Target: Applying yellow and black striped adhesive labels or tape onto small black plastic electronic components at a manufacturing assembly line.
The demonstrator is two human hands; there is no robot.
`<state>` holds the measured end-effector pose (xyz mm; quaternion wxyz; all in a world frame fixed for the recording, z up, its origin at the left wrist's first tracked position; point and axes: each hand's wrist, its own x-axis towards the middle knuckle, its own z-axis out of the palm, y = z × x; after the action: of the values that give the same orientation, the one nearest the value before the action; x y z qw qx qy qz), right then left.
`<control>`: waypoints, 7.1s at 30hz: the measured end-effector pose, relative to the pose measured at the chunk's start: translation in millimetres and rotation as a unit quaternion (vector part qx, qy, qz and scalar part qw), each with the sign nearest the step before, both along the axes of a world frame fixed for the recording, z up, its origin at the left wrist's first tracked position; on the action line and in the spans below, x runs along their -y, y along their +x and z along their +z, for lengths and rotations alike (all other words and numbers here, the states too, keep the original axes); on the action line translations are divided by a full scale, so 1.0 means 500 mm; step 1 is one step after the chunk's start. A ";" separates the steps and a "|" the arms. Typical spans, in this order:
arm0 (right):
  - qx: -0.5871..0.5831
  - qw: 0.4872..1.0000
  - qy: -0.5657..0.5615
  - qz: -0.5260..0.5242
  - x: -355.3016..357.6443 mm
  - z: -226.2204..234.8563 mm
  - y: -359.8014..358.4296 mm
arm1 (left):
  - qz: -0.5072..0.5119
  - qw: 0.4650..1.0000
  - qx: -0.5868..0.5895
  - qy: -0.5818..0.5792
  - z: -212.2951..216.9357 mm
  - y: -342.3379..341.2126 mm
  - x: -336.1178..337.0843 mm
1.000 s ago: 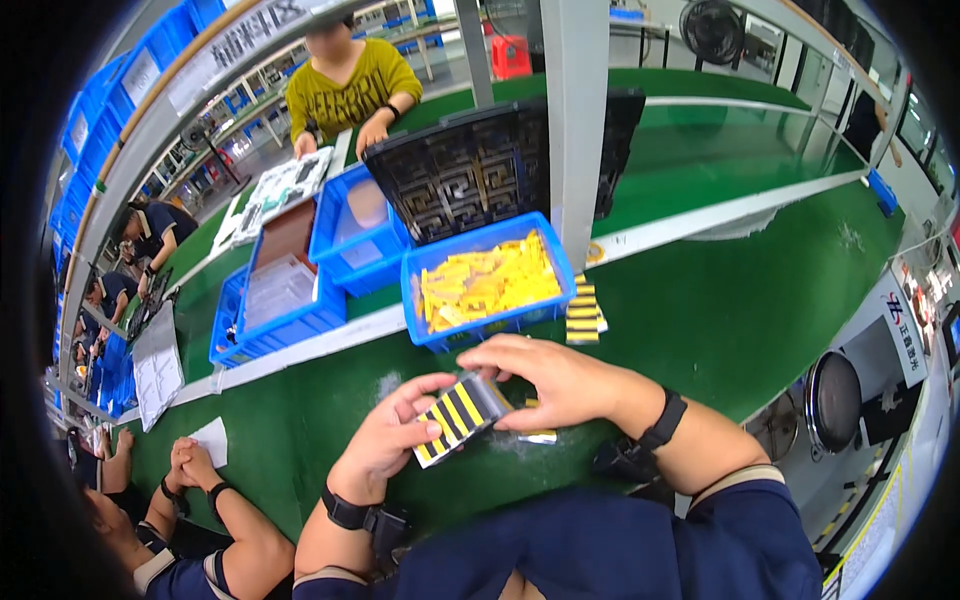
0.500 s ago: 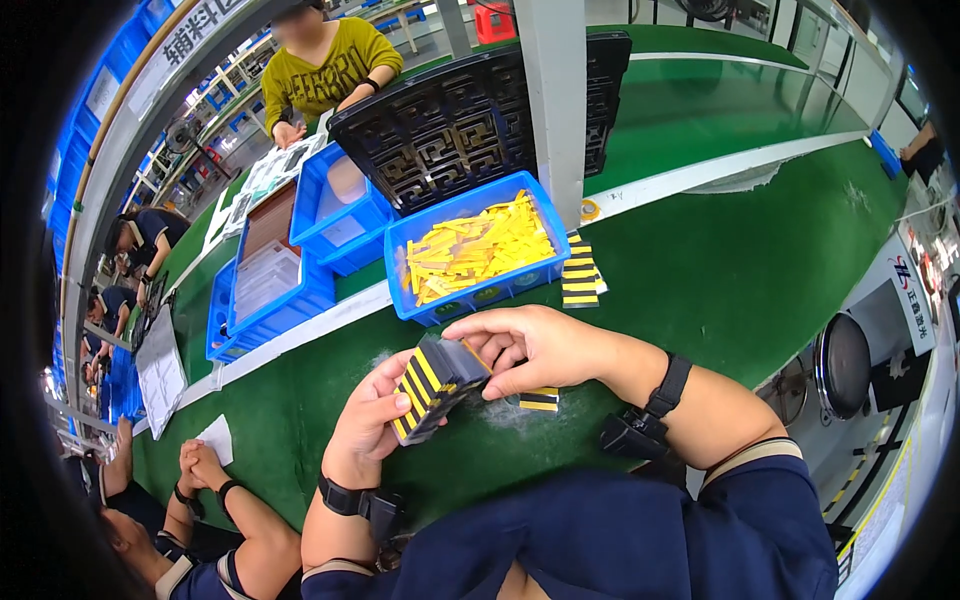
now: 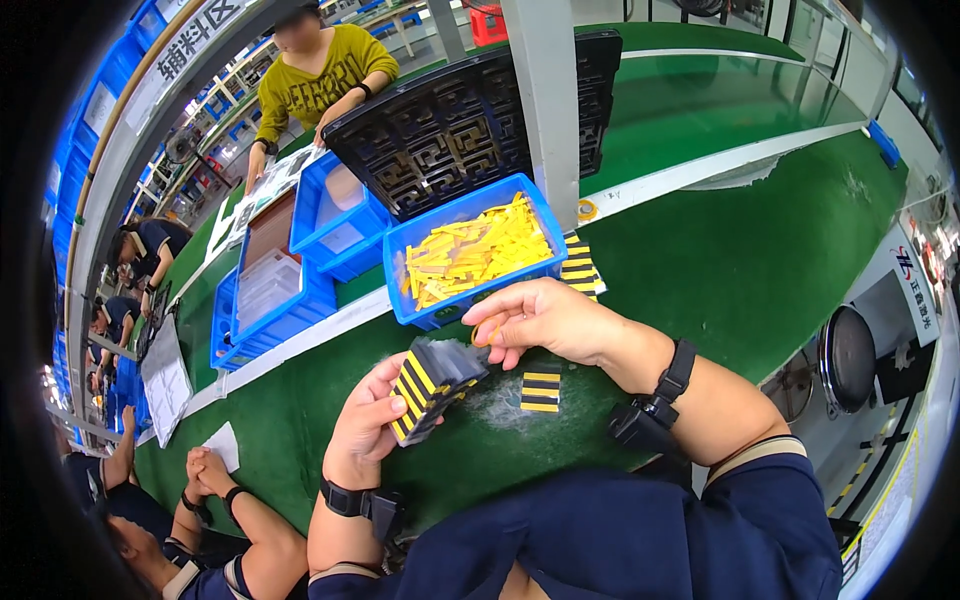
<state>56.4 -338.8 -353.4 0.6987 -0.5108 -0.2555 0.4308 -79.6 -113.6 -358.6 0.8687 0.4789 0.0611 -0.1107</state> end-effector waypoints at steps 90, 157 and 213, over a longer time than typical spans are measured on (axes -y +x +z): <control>-0.011 0.972 -0.010 -0.235 -0.057 -0.026 -0.136 | 0.204 0.935 0.186 0.223 -0.042 -0.012 0.096; 0.132 0.950 0.037 -0.279 -0.034 -0.067 -0.132 | 0.065 0.644 0.319 0.692 -0.031 -0.028 0.136; 0.494 0.858 -0.114 -0.076 -0.019 -0.029 -0.095 | 0.081 0.641 0.314 0.695 -0.042 -0.027 0.127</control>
<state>9.1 -329.3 -367.8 0.4483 -0.7504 -0.4769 0.0929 -93.0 -177.0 -379.6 0.2523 0.9410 -0.1179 0.1923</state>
